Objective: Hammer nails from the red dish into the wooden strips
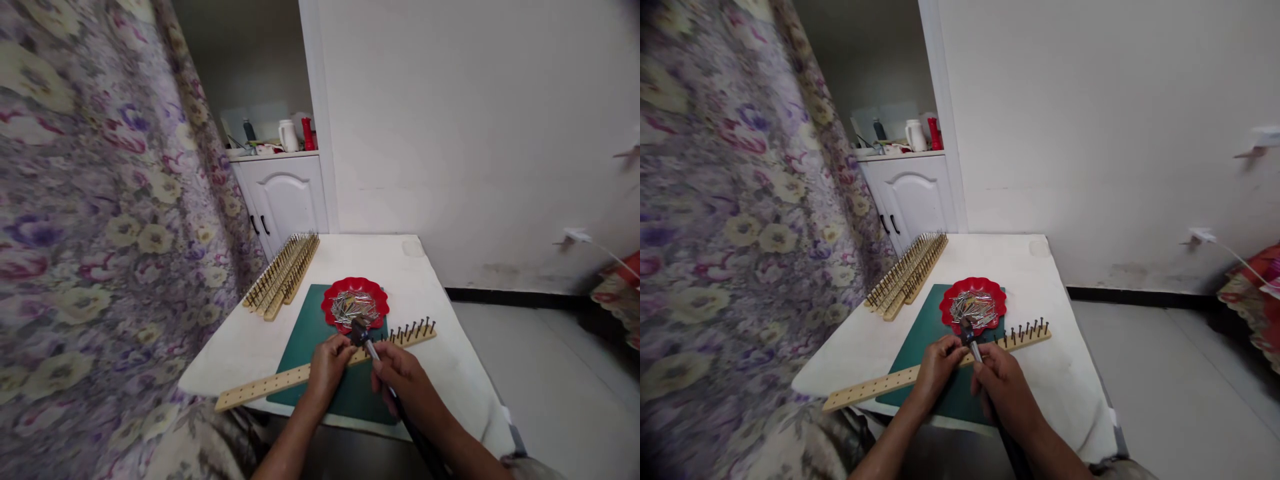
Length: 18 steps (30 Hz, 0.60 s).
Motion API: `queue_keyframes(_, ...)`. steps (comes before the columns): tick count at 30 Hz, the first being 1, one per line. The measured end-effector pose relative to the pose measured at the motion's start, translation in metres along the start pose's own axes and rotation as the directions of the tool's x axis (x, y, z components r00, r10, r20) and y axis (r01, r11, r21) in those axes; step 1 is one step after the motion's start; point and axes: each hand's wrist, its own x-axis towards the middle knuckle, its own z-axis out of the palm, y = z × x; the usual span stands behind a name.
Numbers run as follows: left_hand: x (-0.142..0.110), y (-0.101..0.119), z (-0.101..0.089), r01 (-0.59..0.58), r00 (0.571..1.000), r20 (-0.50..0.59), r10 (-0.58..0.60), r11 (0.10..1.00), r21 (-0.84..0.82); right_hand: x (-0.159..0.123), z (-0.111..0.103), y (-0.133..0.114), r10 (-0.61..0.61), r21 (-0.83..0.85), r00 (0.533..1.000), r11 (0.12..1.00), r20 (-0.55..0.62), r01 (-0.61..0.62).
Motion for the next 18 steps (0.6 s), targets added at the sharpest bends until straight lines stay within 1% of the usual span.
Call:
queue_keyframes(3,0.0003,-0.0007,0.0014,0.002,1.000,0.000,-0.002,1.000,-0.002,0.0021,0.0042,0.0026,0.014,-0.020,1.000,1.000,0.019,-0.013)
queue_keyframes(11,-0.0006,0.0011,0.0009,-0.016,1.000,0.001,0.016,1.000,0.003,0.0045,0.0080,0.0061,0.037,-0.081,0.999,0.996,0.011,-0.036)
queue_keyframes(18,-0.0005,0.0001,0.0017,0.004,1.000,0.003,-0.004,1.000,0.017,0.0020,0.0097,0.0062,0.040,-0.115,0.999,0.993,0.005,-0.039)
